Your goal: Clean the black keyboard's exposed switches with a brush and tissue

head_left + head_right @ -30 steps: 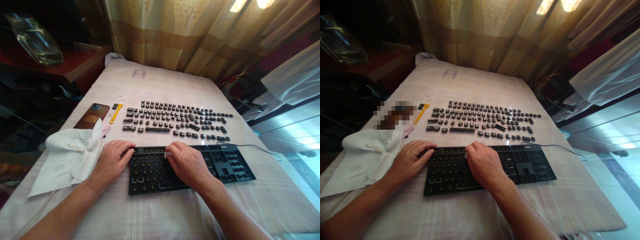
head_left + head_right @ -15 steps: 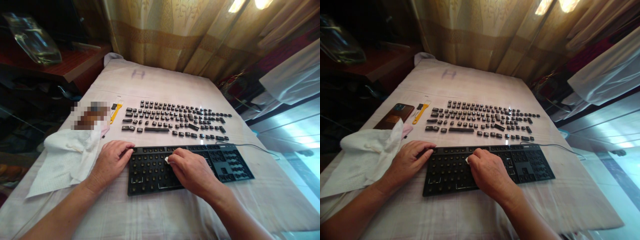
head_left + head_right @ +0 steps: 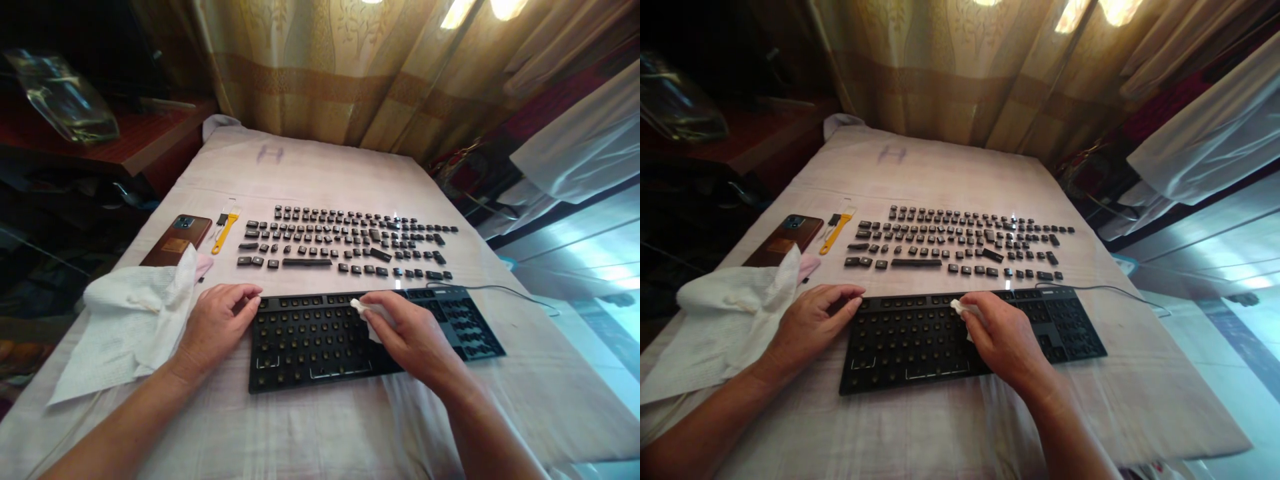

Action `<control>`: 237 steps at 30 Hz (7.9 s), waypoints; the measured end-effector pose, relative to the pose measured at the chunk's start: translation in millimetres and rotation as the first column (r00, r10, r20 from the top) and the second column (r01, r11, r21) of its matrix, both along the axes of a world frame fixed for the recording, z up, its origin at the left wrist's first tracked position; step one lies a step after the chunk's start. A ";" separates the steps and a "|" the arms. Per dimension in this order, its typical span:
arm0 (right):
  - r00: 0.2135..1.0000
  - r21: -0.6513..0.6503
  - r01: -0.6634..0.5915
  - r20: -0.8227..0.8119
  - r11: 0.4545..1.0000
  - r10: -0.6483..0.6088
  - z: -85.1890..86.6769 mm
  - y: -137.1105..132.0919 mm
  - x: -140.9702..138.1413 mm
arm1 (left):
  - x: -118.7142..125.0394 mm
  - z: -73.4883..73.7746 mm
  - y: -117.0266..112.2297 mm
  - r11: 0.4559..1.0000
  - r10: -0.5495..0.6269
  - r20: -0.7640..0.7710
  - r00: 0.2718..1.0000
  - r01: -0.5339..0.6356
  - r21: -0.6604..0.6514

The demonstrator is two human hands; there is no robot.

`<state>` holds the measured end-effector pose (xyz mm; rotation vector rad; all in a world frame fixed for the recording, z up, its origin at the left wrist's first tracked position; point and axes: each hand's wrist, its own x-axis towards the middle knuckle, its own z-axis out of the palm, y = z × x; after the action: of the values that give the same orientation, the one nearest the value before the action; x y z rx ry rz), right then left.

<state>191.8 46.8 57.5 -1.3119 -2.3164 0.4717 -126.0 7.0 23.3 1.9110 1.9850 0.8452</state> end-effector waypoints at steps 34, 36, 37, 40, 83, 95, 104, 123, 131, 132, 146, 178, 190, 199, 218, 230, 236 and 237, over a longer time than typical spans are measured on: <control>0.971 0.046 -0.183 0.168 0.982 0.173 11.0 13.6 20.7 | 2.0 -4.5 11.1 0.999 0.034 0.039 0.999 -0.034 0.001; 0.978 0.064 -0.151 0.152 0.986 0.140 7.7 12.5 23.5 | 1.3 -5.0 10.8 1.000 0.029 0.043 0.999 -0.029 -0.005; 0.978 0.066 -0.152 0.155 0.986 0.141 6.3 12.1 21.7 | 1.0 -5.2 10.6 1.000 0.030 0.045 0.999 -0.029 -0.007; 0.970 0.073 -0.146 0.208 0.987 0.128 4.0 12.1 7.9 | 0.5 -5.5 9.9 0.999 0.043 0.041 0.998 -0.042 -0.014; 0.965 0.065 -0.113 0.243 0.992 0.094 -3.4 15.1 0.3 | -1.9 -6.5 10.4 0.999 0.044 0.005 0.999 -0.044 -0.011; 0.965 0.138 -0.055 0.261 0.989 0.017 -8.9 5.2 -6.4 | -6.3 -6.8 10.9 1.000 0.016 0.004 1.000 -0.016 -0.017; 0.959 0.130 -0.078 0.281 0.988 0.038 -7.1 4.5 -7.6 | -4.5 -6.4 11.3 1.000 0.015 0.011 1.000 -0.015 -0.016; 0.997 0.081 0.050 -0.069 0.995 -0.045 -17.9 16.4 20.1 | -7.2 -7.3 12.0 1.000 0.001 0.007 1.000 0.000 -0.018; 0.997 0.116 0.030 0.069 0.993 -0.039 -17.1 14.7 11.9 | -7.5 -6.2 11.3 1.000 0.004 -0.016 1.000 -0.005 -0.030; 0.996 0.116 0.024 0.087 0.993 -0.034 -16.4 14.4 11.4 | -7.5 -6.2 11.3 0.999 0.006 -0.018 1.000 -0.007 -0.031; 0.998 -0.014 -0.007 0.061 1.000 0.008 -6.9 11.9 14.9 | -7.3 -3.9 11.3 0.998 0.030 -0.026 0.999 -0.032 -0.058; 0.954 -0.050 0.133 0.278 0.990 -0.115 -1.4 13.6 17.8 | -3.7 1.1 14.3 0.995 0.038 -0.012 0.999 -0.039 -0.090; 0.964 -0.013 0.052 0.260 0.999 -0.047 -5.1 12.3 18.7 | -2.6 0.6 13.8 0.991 0.061 0.000 0.998 -0.060 -0.121; 0.968 -0.031 0.028 0.249 0.999 -0.020 -3.5 10.2 11.6 | -2.0 2.5 14.0 0.989 0.069 -0.006 0.998 -0.069 -0.131; 0.912 -0.030 0.289 0.312 0.957 -0.266 -1.9 18.2 34.3 | -3.0 1.8 14.5 0.985 0.102 0.018 0.995 -0.099 -0.139; 0.872 -0.020 0.388 0.332 0.921 -0.360 -2.3 21.5 44.0 | -1.3 4.8 16.3 0.975 0.135 0.031 0.990 -0.127 -0.185; 0.863 -0.045 0.424 0.322 0.905 -0.388 -1.0 21.5 51.0 | 0.5 7.0 16.9 0.976 0.133 0.038 0.990 -0.124 -0.181; 0.860 -0.048 0.436 0.317 0.899 -0.400 -0.8 21.5 52.8 | 0.6 7.0 17.1 0.976 0.135 0.041 0.990 -0.126 -0.180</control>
<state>244.6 68.4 56.8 -2.0085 -2.1536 0.2803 -125.4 24.2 30.4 1.6599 2.0961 0.7160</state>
